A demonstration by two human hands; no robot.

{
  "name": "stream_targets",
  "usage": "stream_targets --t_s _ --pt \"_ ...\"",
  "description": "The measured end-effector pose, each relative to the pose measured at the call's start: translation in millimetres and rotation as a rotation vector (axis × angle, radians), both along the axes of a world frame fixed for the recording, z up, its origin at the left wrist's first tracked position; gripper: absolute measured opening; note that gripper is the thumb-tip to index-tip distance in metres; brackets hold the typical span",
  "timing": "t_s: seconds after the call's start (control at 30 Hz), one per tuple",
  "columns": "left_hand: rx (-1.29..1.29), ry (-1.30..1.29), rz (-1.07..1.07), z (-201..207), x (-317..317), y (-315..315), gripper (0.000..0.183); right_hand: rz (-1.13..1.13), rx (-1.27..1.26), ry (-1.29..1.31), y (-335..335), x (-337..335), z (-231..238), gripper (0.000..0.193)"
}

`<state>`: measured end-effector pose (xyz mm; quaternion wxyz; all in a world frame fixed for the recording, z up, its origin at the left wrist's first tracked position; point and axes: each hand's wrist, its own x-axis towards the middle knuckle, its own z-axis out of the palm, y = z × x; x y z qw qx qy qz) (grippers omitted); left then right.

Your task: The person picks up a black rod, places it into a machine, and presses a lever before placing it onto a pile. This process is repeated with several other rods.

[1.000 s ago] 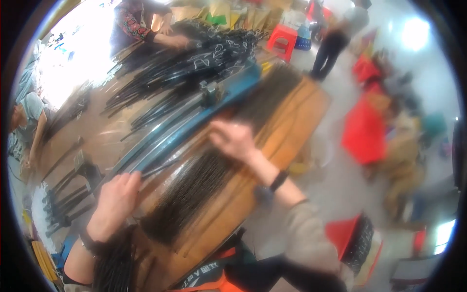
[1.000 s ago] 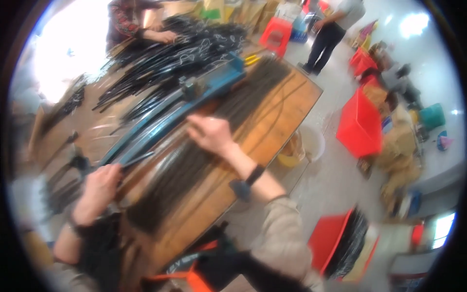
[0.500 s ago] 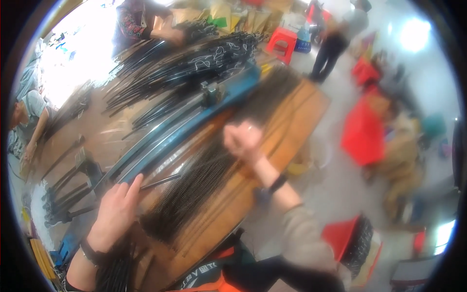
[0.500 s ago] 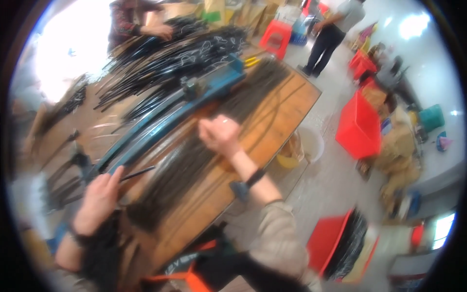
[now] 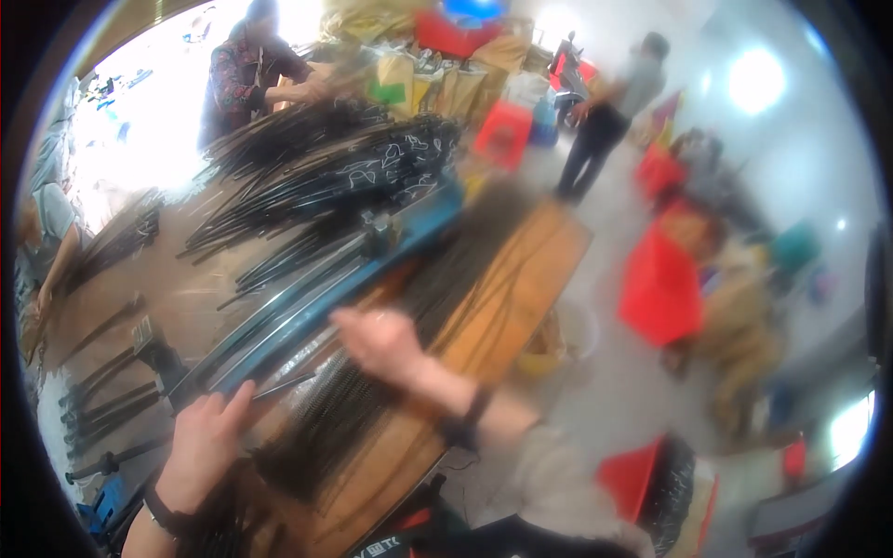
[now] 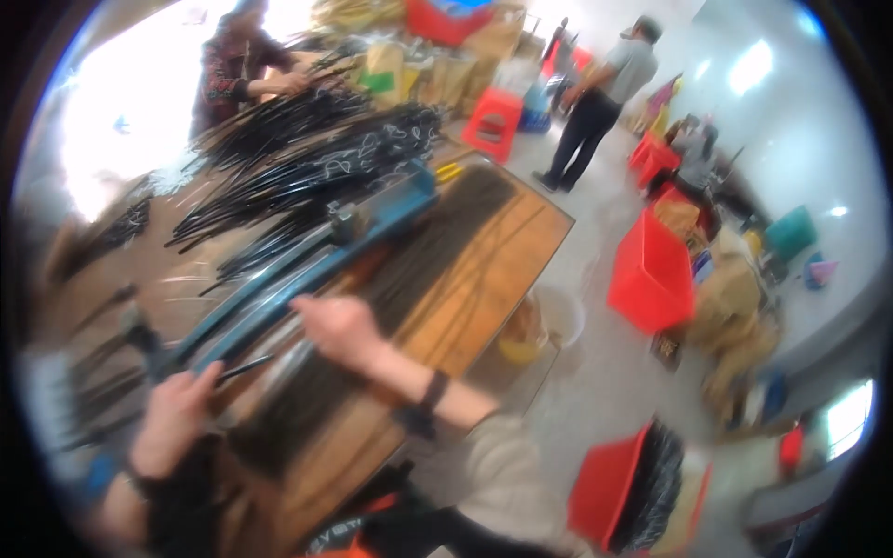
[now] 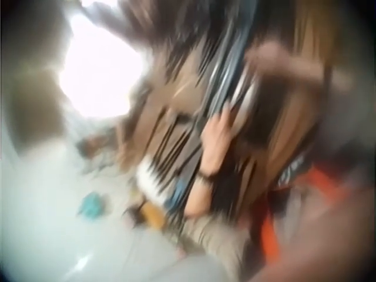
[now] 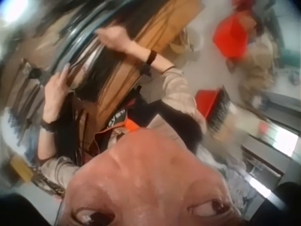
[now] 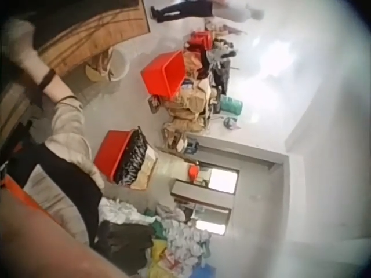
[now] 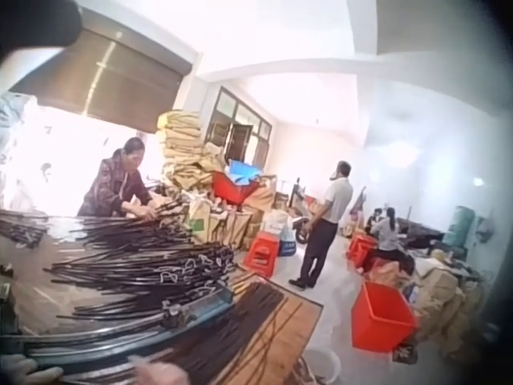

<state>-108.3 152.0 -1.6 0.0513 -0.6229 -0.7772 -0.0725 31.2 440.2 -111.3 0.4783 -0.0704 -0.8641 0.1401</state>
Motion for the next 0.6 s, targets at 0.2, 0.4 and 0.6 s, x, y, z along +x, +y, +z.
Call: stream_targets --t_s 0.2,0.4,0.6 --pt "0.073 0.081 0.037 14 -15 -15 0.048 0.448 -0.309 -0.035 -12 -2 -3 0.022" --pt "0.091 0.131 0.037 27 0 -29 0.048 0.604 -0.169 0.059 -71 -24 41 0.019" --pt "0.122 0.132 0.13 26 -7 -68 0.046 0.461 -0.255 0.011 -83 -33 10 0.025"
